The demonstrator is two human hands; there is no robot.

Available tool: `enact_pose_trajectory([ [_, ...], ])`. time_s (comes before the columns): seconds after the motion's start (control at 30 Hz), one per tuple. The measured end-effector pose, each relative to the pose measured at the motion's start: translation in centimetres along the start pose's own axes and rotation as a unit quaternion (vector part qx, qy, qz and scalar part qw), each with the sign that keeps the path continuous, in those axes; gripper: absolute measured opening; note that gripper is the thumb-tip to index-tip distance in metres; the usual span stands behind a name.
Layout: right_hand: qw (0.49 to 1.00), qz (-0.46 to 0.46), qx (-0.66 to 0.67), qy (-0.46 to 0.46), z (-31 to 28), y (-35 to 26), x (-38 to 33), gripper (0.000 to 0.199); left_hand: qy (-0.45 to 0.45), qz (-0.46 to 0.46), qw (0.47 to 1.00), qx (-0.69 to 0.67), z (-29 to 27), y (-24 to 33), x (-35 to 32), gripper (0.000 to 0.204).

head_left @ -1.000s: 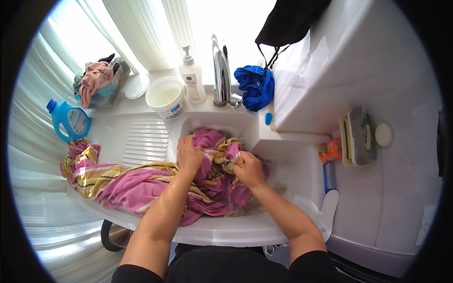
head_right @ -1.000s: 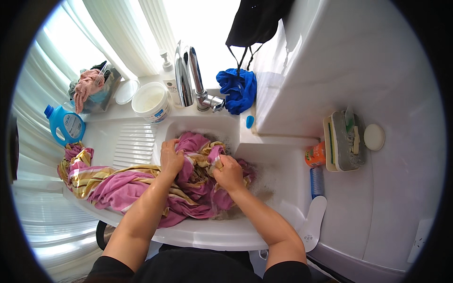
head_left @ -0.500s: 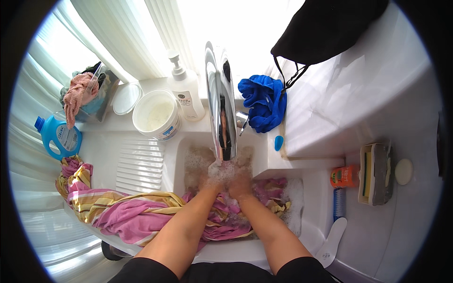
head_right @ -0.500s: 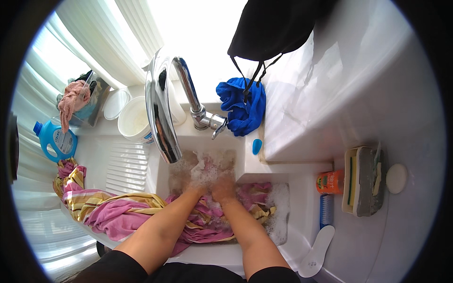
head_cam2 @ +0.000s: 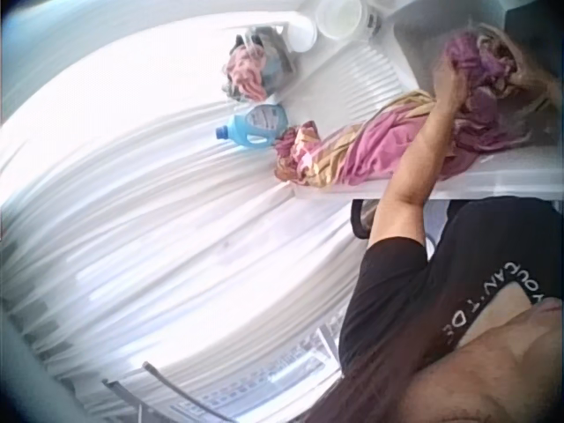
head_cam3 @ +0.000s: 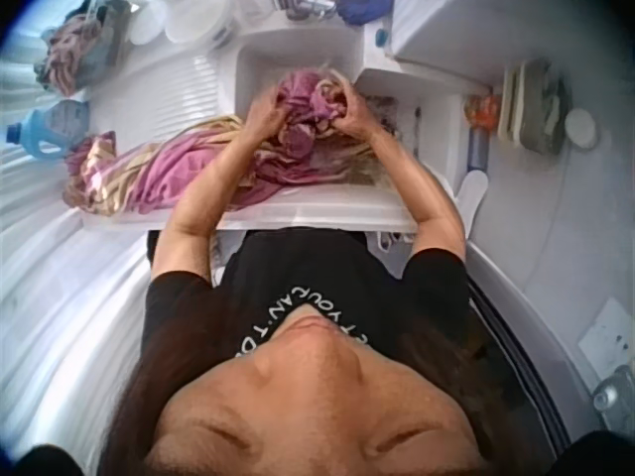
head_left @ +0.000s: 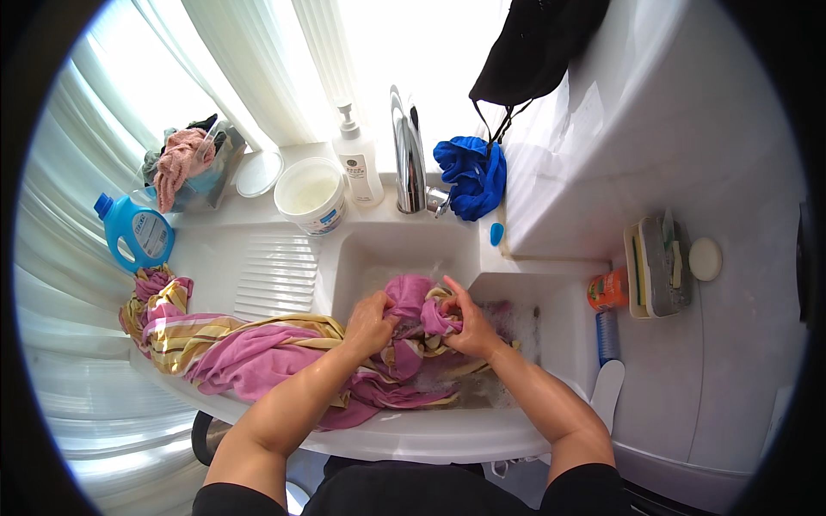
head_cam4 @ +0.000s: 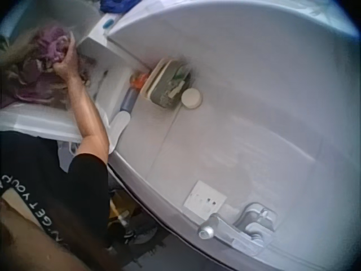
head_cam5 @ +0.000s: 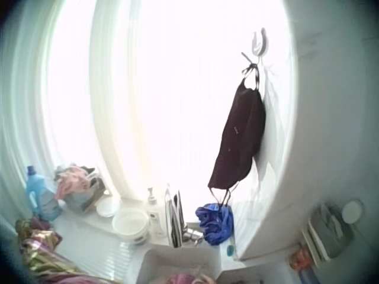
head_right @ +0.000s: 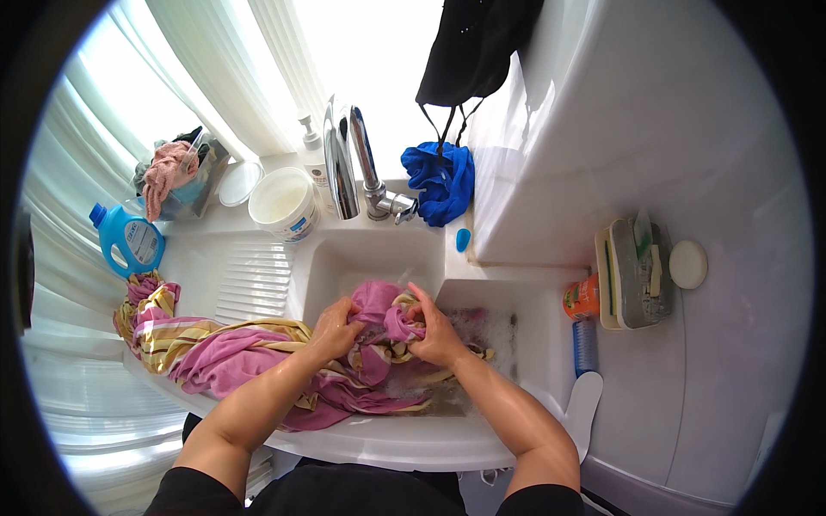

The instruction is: The person washes a small cloth in a sink by hand, wrings it out, and places it into a washing machine. Then the person places a large bedsheet into the sink, turns on the faucet, and washes it by hand with laundry detergent.

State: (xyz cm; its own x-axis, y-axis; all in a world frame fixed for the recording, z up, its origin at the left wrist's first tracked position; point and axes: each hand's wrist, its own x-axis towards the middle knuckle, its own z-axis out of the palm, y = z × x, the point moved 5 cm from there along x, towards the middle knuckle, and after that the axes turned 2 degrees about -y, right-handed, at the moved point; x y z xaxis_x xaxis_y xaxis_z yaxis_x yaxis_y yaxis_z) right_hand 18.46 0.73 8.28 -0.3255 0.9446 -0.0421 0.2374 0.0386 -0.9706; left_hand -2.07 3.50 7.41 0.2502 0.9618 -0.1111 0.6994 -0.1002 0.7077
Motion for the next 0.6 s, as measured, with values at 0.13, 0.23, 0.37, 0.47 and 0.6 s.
enact_pose_trajectory([
  [0.13,0.948,-0.055,-0.284,-0.135,1.0,-1.7,-4.6,0.079,-0.097,0.053,0.992,0.059,-0.9,3.6,-5.9,0.042],
  [0.23,0.862,-0.001,-0.465,-0.201,3.0,0.1,-6.9,0.081,-0.031,0.013,0.987,0.157,1.0,5.6,-6.8,0.054],
  [0.37,0.885,-0.048,-0.445,-0.128,5.1,6.2,-8.1,0.067,0.011,-0.010,0.969,0.245,9.1,2.5,-5.3,0.053],
  [0.47,0.875,-0.049,-0.478,-0.062,6.3,9.1,-6.4,0.052,0.009,-0.026,0.967,0.253,11.5,-0.2,-3.0,0.045],
  [0.6,0.873,0.049,-0.483,-0.054,6.1,10.2,-3.0,0.045,-0.018,-0.099,0.970,0.221,12.4,-1.1,0.4,0.035],
])
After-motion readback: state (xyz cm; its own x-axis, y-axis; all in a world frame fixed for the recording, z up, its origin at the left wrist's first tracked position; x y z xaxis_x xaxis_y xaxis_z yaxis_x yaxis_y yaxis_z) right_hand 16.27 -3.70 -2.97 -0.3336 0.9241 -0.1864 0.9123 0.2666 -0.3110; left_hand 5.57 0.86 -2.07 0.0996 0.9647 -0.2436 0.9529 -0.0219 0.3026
